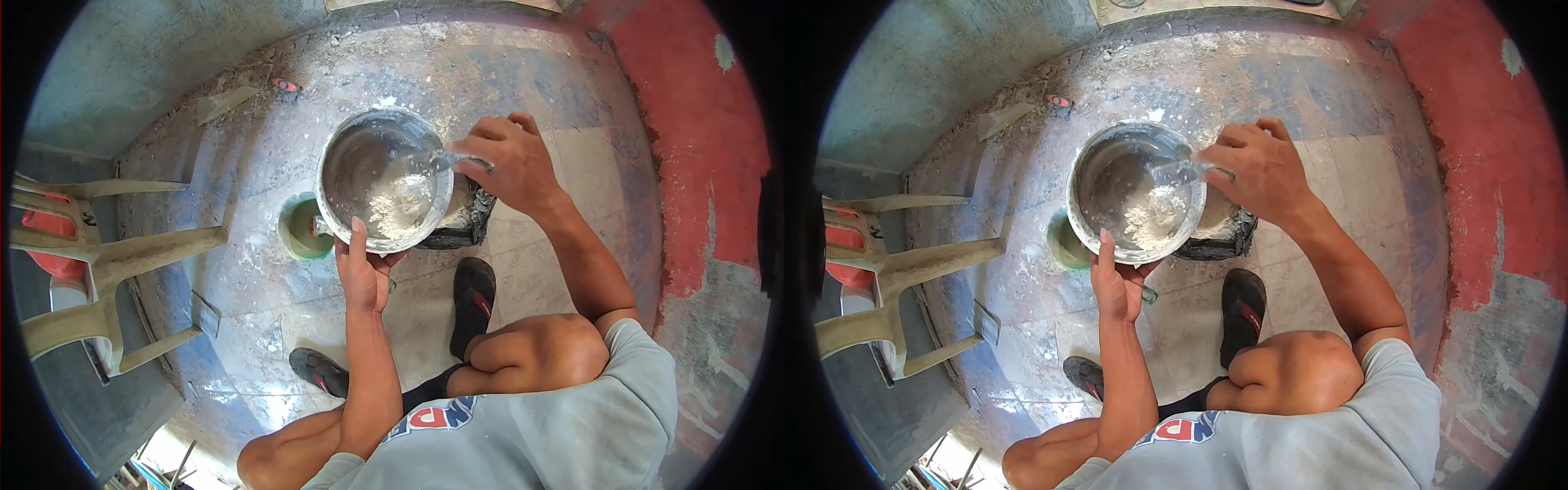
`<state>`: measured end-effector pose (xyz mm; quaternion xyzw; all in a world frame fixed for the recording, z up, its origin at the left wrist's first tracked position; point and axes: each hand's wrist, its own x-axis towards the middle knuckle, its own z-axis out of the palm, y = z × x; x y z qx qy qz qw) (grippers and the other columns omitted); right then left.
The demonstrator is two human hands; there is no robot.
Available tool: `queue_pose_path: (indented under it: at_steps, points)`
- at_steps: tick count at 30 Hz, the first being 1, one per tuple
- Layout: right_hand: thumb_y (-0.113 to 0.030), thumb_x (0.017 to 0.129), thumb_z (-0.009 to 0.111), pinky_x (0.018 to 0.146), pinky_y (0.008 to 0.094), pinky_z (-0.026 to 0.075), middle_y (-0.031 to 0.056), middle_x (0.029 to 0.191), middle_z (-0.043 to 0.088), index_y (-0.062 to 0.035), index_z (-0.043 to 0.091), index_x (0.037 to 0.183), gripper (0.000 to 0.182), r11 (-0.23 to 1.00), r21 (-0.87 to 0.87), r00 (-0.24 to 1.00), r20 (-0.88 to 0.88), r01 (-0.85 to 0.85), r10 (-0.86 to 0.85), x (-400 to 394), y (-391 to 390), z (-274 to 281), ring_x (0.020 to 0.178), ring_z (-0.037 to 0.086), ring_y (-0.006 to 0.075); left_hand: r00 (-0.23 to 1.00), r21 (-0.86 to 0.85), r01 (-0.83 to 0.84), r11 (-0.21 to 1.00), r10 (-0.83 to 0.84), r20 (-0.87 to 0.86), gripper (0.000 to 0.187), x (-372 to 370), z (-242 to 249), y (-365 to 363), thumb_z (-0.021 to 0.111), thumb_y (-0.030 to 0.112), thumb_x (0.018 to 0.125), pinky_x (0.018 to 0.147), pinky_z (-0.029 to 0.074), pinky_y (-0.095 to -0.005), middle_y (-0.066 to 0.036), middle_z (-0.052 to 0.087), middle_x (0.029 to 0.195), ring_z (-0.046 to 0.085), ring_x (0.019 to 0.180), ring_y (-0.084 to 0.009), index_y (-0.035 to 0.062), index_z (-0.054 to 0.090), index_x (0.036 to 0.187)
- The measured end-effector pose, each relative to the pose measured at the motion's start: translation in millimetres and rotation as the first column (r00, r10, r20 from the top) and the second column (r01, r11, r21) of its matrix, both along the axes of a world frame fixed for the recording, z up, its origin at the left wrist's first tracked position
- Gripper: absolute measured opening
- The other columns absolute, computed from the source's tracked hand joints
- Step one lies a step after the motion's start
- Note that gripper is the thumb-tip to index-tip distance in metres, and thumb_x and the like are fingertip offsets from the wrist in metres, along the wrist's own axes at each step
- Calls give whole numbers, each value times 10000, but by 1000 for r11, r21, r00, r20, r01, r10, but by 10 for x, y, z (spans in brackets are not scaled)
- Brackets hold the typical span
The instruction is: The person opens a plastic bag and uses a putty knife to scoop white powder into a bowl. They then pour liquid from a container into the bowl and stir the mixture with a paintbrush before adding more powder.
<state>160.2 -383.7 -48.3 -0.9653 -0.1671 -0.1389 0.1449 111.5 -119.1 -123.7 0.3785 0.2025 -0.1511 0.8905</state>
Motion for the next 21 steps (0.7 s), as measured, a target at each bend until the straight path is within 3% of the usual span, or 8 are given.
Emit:
queue_pose_path:
  at_steps: [9, 12, 15, 18, 21]
  points:
    - [-214, 792, 882, 946, 360, 417, -47, 922, 684, -236, 822, 1073, 288, 997, -79, 957, 290, 5, 19, 63, -64, 45, 847, 668, 148, 1000, 6, -7, 1000, 7, 8, 561, -7, -2, 36, 594, 336, 1109, 850, 699, -499, -146, 575, 1480, 686, 1243, -318, 154, 356, 1583]
    - [-225, 807, 877, 937, 373, 422, -31, 932, 701, -218, 818, 1072, 271, 998, -50, 977, 211, 45, -33, -3, -274, 69, 850, 675, 176, 1000, 63, -14, 998, 14, -3, 559, -17, -47, 97, 571, 399, 1117, 952, 664, -558, -165, 591, 1489, 671, 1276, -350, 99, 418, 1563]
    - [-255, 822, 879, 939, 412, 447, 22, 968, 744, -198, 809, 1072, 266, 983, -48, 967, -176, 178, -183, -96, -609, -21, 894, 702, 249, 999, 64, -49, 997, 50, -2, 551, -6, -44, 118, 579, 415, 1112, 949, 663, -548, -160, 607, 1474, 677, 1269, -341, 108, 444, 1549]
    - [-290, 834, 862, 995, 458, 446, 24, 956, 734, -218, 810, 1039, 224, 981, -101, 891, -412, 165, -192, -223, -720, -400, 910, 698, 257, 998, 70, -54, 996, 55, -5, 554, 8, -68, 151, 586, 417, 1108, 972, 649, -565, -163, 611, 1473, 675, 1273, -346, 94, 457, 1538]
    - [-288, 819, 855, 995, 456, 445, 23, 945, 712, -245, 799, 1001, 195, 964, -228, 878, -421, 139, -226, -326, -652, -875, 969, 689, 232, 998, 73, -60, 996, 60, -5, 548, 20, -72, 151, 581, 411, 1111, 992, 637, -573, -168, 613, 1475, 671, 1281, -350, 77, 469, 1530]
